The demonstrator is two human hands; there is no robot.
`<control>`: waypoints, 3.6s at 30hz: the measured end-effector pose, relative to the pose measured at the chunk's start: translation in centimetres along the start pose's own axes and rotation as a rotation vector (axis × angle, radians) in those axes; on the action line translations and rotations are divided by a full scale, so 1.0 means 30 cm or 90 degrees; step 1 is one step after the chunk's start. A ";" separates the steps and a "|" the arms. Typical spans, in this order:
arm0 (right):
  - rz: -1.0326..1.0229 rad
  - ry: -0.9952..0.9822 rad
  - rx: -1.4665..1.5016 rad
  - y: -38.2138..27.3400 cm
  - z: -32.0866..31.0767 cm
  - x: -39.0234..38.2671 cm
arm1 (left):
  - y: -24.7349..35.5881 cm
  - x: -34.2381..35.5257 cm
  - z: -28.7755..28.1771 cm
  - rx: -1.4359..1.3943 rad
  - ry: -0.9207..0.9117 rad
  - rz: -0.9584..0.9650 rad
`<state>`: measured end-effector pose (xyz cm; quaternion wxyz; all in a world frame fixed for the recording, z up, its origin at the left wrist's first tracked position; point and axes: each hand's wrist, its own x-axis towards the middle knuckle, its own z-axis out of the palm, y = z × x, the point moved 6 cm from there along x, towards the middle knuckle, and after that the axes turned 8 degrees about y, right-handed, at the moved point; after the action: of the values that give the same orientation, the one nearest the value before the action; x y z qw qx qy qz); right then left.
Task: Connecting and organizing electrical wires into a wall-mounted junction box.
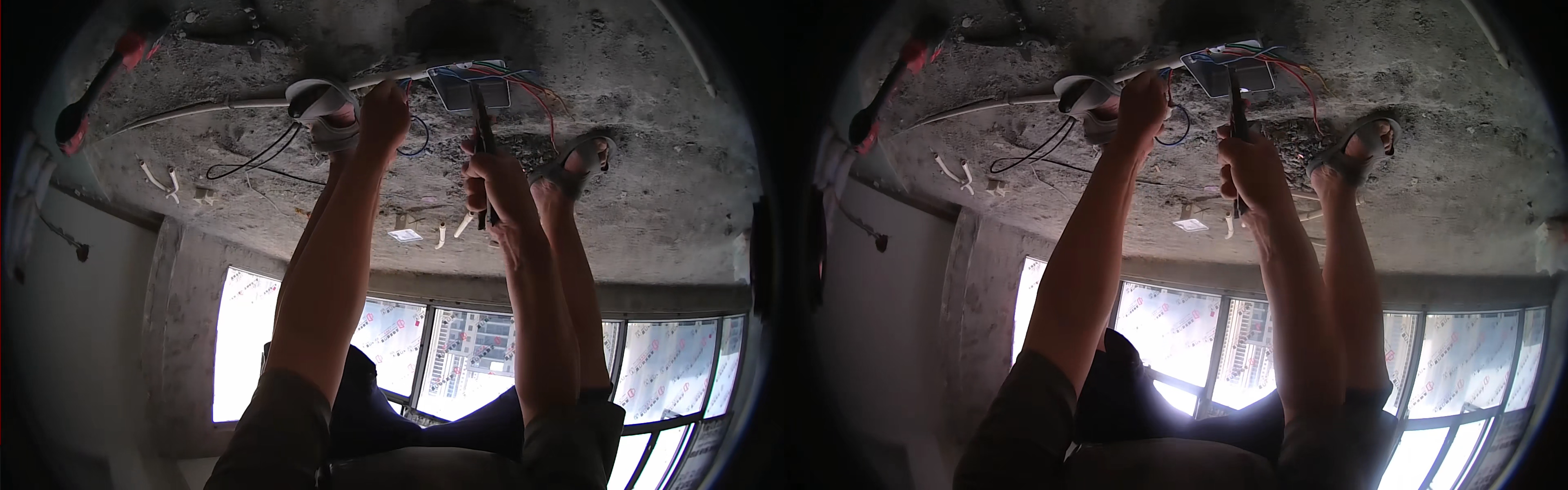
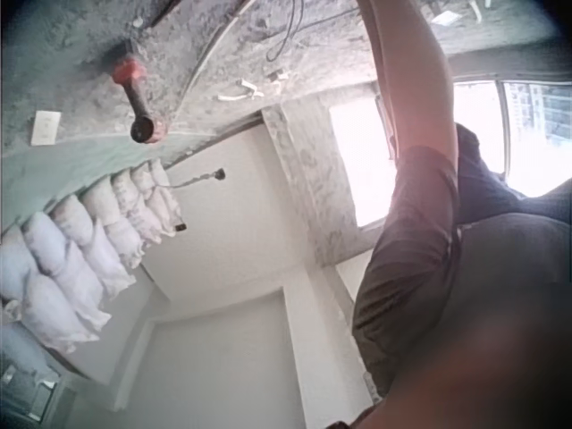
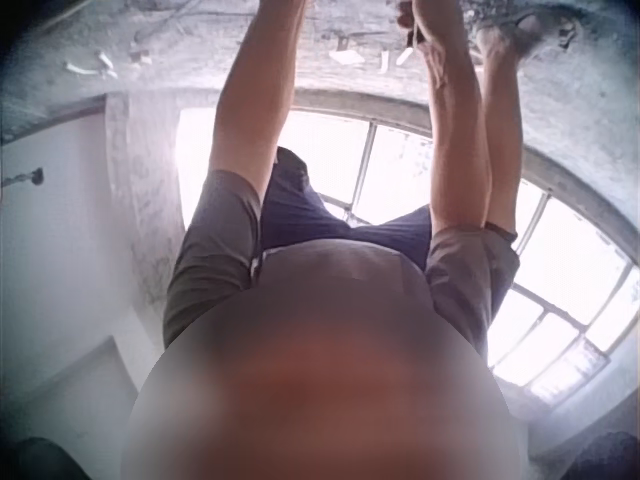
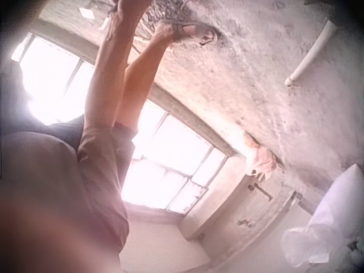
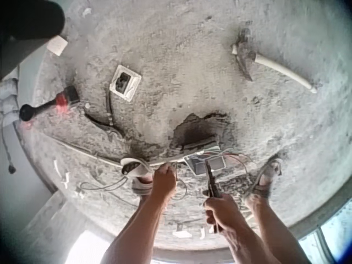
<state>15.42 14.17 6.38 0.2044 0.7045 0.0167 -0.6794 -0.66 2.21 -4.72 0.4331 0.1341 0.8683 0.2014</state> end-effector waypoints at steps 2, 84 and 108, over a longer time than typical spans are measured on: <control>-0.042 0.024 -0.013 -0.061 -0.034 0.047 | 0.059 0.005 0.039 0.150 -0.001 0.139; -0.127 0.088 -0.043 0.170 -0.300 -0.647 | 0.634 -0.900 -0.309 -0.253 -0.034 -0.218; -0.084 -0.121 -0.128 0.537 -0.359 -0.806 | 0.669 -1.017 -0.401 -0.408 -0.008 -0.285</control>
<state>28.67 8.90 33.90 0.2296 0.6105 0.1113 -0.7498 8.78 4.69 32.47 0.4918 -0.1994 0.7663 0.3622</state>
